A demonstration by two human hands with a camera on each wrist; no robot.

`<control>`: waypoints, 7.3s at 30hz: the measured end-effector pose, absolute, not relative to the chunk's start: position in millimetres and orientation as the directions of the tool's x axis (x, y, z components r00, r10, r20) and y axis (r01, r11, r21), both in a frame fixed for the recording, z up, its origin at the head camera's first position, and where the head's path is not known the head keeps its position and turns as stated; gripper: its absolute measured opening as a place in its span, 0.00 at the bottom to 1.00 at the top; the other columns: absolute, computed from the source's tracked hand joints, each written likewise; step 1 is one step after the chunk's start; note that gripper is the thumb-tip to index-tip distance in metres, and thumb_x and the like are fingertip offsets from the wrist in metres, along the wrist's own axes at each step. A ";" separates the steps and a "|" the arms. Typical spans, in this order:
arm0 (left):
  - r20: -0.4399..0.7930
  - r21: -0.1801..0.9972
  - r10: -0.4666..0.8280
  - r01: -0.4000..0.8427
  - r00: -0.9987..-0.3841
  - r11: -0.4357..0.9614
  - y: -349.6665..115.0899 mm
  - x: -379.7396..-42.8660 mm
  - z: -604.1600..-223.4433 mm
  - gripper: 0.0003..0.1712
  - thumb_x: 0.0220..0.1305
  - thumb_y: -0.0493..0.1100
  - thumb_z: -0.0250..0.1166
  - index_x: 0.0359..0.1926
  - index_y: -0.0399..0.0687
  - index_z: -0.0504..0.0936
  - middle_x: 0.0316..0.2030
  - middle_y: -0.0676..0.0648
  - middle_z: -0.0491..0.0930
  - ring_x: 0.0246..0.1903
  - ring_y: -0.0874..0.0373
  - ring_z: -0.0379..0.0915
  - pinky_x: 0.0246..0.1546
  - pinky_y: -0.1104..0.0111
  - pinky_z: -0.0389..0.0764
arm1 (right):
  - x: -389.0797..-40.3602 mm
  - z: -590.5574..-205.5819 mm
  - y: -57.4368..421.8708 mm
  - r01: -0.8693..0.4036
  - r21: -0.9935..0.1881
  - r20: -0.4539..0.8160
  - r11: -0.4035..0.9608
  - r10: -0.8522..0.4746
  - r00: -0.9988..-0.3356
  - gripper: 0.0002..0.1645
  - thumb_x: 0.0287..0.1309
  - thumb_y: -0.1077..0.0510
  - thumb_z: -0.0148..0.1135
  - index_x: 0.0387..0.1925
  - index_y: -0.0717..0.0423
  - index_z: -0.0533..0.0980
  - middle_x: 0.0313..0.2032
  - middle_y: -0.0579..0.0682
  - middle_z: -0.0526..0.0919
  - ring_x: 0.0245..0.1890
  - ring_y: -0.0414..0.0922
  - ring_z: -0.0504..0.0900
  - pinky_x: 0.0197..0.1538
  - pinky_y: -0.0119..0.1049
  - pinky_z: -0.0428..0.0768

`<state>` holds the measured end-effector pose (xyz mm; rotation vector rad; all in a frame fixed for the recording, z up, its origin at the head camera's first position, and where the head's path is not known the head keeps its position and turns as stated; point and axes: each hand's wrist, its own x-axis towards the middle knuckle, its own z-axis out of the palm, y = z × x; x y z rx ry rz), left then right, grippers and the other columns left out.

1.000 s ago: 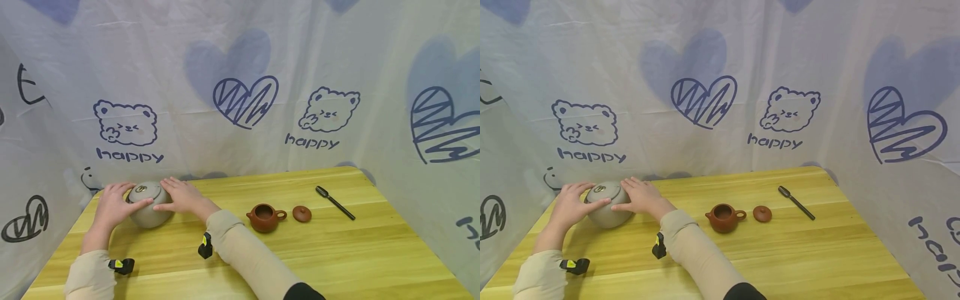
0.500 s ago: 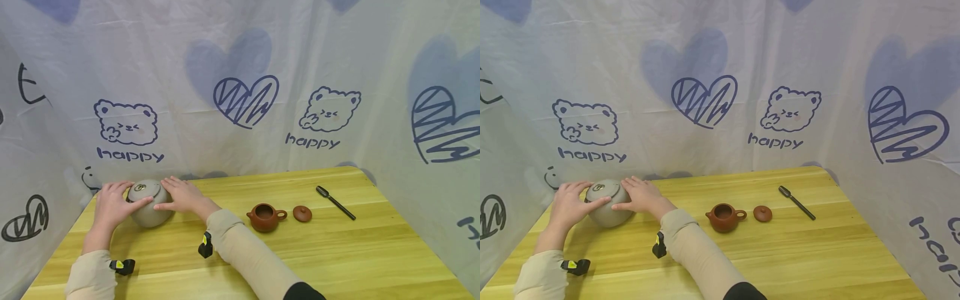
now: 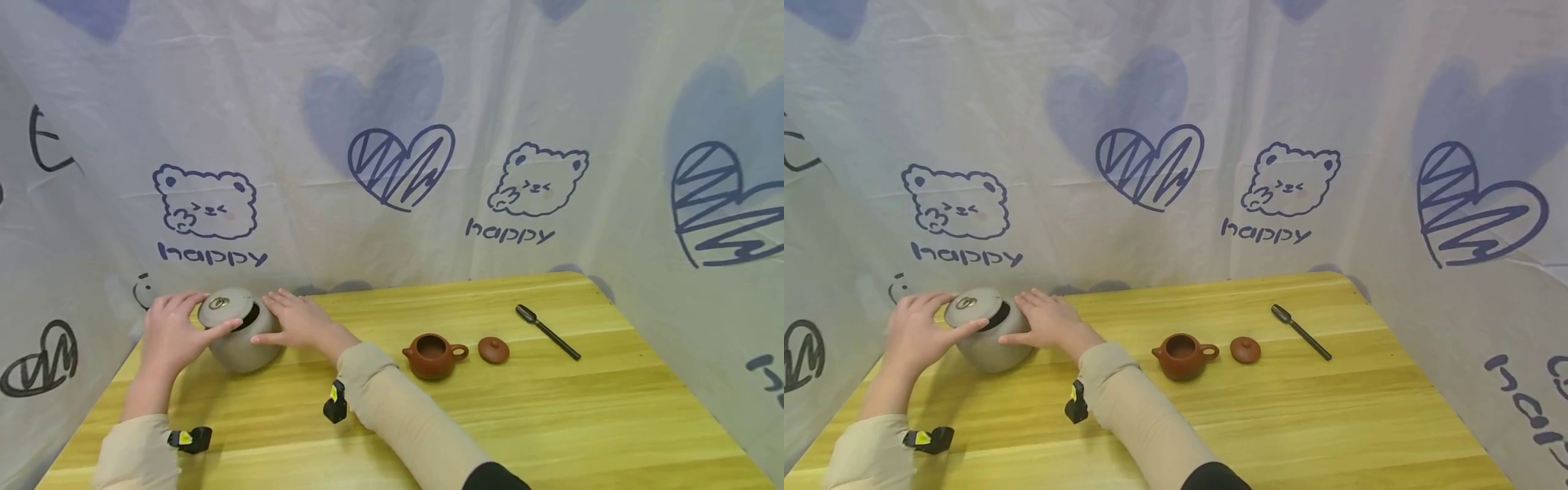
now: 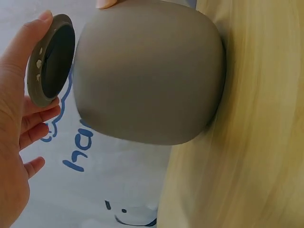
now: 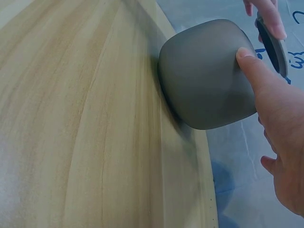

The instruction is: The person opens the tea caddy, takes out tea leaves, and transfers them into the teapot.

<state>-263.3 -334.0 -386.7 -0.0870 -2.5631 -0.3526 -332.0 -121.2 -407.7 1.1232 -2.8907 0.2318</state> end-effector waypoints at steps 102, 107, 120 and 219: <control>0.248 0.018 0.161 0.170 -0.955 0.985 -387.3 -176.0 -447.2 0.54 0.34 0.79 0.69 0.45 0.35 0.83 0.46 0.34 0.81 0.48 0.36 0.72 0.49 0.39 0.69 | -331.7 -415.3 -122.2 -0.673 -0.178 0.125 0.718 -0.662 -0.739 0.53 0.58 0.21 0.45 0.77 0.41 0.50 0.76 0.41 0.55 0.78 0.42 0.49 0.76 0.43 0.57; 0.252 0.040 0.171 0.186 -0.953 0.982 -388.8 -177.7 -449.4 0.52 0.35 0.77 0.71 0.45 0.34 0.83 0.46 0.34 0.82 0.48 0.36 0.74 0.48 0.40 0.71 | -331.7 -414.4 -121.3 -0.678 -0.172 0.129 0.714 -0.666 -0.735 0.53 0.58 0.21 0.45 0.77 0.42 0.50 0.76 0.41 0.55 0.78 0.43 0.49 0.76 0.43 0.58; 0.252 0.100 0.195 0.226 -0.948 0.969 -391.5 -187.8 -454.3 0.51 0.37 0.73 0.74 0.48 0.33 0.82 0.47 0.33 0.81 0.49 0.33 0.74 0.48 0.41 0.73 | -333.7 -415.8 -121.8 -0.674 -0.163 0.127 0.721 -0.662 -0.739 0.53 0.58 0.20 0.44 0.77 0.41 0.50 0.76 0.40 0.56 0.78 0.41 0.48 0.76 0.42 0.58; 0.129 0.419 -0.095 -0.033 -0.987 0.907 -310.2 -238.6 -374.6 0.68 0.58 0.78 0.52 0.75 0.32 0.36 0.73 0.24 0.34 0.73 0.27 0.24 0.61 0.24 0.36 | -288.0 -362.5 106.4 -0.505 -0.169 0.361 0.846 -0.424 -0.831 0.47 0.66 0.32 0.50 0.77 0.47 0.49 0.78 0.50 0.46 0.79 0.52 0.41 0.78 0.51 0.47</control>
